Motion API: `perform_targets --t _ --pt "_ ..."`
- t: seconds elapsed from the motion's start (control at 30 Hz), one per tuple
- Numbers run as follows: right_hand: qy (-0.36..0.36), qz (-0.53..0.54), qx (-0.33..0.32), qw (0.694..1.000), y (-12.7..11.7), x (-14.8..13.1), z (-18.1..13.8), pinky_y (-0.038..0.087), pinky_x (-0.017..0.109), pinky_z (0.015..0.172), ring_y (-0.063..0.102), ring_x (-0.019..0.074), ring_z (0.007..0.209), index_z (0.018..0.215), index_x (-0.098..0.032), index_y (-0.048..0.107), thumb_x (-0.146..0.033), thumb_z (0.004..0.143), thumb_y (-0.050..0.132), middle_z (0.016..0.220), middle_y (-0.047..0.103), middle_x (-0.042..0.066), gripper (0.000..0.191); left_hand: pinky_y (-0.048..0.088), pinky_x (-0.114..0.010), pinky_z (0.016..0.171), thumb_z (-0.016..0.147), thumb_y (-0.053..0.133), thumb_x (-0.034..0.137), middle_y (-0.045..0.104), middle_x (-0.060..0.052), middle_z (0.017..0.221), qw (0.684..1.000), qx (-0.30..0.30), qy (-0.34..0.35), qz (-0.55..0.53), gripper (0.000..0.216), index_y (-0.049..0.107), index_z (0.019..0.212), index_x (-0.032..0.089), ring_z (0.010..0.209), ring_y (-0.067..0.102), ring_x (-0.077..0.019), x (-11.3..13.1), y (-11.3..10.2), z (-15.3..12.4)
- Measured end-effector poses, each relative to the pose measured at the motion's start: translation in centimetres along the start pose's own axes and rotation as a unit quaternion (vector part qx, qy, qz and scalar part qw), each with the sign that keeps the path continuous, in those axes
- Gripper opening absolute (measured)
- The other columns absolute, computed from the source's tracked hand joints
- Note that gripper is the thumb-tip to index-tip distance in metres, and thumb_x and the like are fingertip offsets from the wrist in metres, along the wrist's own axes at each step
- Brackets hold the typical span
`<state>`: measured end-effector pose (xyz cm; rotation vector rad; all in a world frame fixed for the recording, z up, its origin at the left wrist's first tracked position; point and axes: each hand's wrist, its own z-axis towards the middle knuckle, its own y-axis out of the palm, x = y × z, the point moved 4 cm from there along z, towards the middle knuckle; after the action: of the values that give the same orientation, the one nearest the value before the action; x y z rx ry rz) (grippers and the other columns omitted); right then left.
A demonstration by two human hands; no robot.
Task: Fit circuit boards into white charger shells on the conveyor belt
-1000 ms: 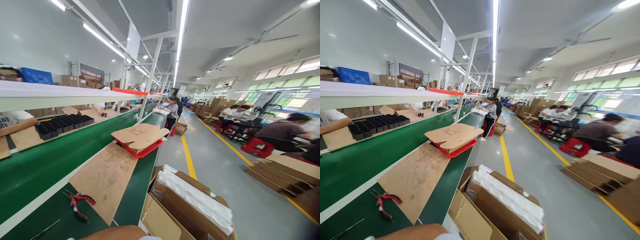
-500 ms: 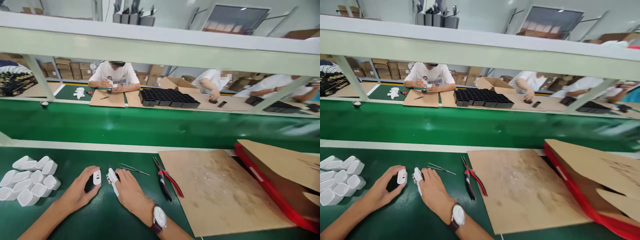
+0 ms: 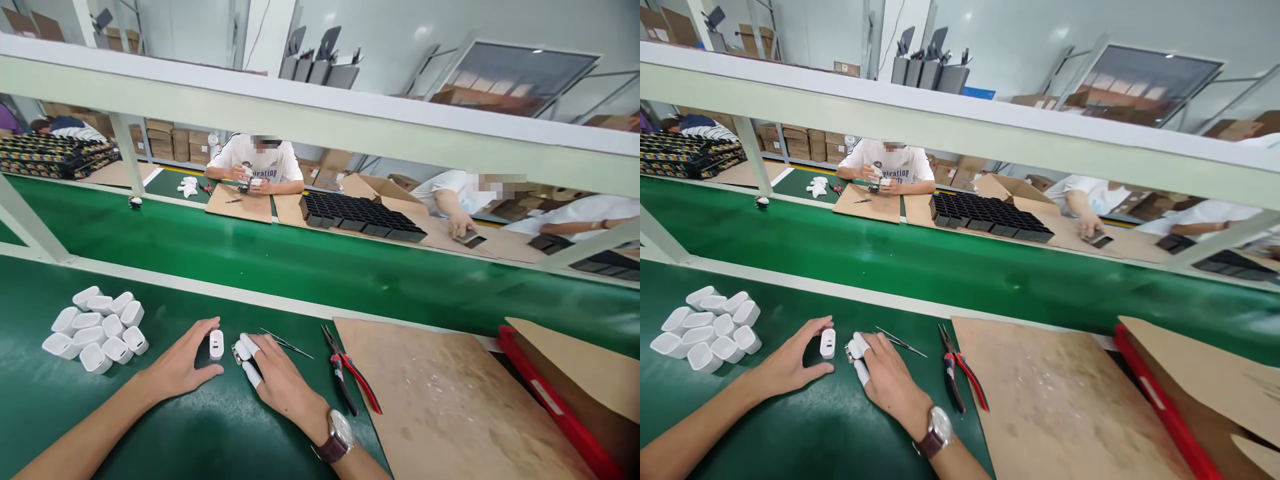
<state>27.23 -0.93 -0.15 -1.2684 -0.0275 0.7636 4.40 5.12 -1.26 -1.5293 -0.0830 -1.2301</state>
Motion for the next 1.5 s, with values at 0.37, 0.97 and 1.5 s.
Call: perform_targets --t 0.37,0.97,1.5 --pt "-0.105 0.003 0.104 0.989 -2.6 -3.2 3.3 0.063 0.047 0.084 0.064 0.0285 0.105 0.135 -0.020 0.053 -0.013 0.101 0.059 0.123 0.066 0.015 0.035 0.054 -0.051 0.113 0.100 0.063 0.020 0.063 -0.010 0.142 0.994 0.081 0.076 -0.010 0.075 0.024 0.163 0.034 0.134 0.062 -0.0277 0.2 0.4 -0.1" --pt "-0.106 -0.004 0.067 0.992 -1.9 -2.8 2.9 0.065 0.050 0.087 0.065 0.0305 0.109 0.135 -0.018 0.053 -0.011 0.102 0.055 0.127 0.065 0.018 0.034 0.052 -0.053 0.116 0.099 0.068 0.023 0.063 -0.010 0.146 0.997 0.056 0.054 -0.029 0.075 0.026 0.160 0.033 0.136 0.061 -0.0282 0.1 0.8 -0.4" --pt "-0.140 0.018 0.029 0.990 -2.8 -2.4 2.2 0.063 0.051 0.090 0.065 0.0308 0.114 0.122 -0.018 0.058 -0.013 0.103 0.060 0.131 0.065 0.017 0.020 0.059 -0.044 0.106 0.102 0.061 0.024 0.063 -0.011 0.142 0.998 0.024 0.038 -0.037 0.058 0.035 0.153 0.030 0.128 0.067 -0.0280 1.1 1.1 -0.6"
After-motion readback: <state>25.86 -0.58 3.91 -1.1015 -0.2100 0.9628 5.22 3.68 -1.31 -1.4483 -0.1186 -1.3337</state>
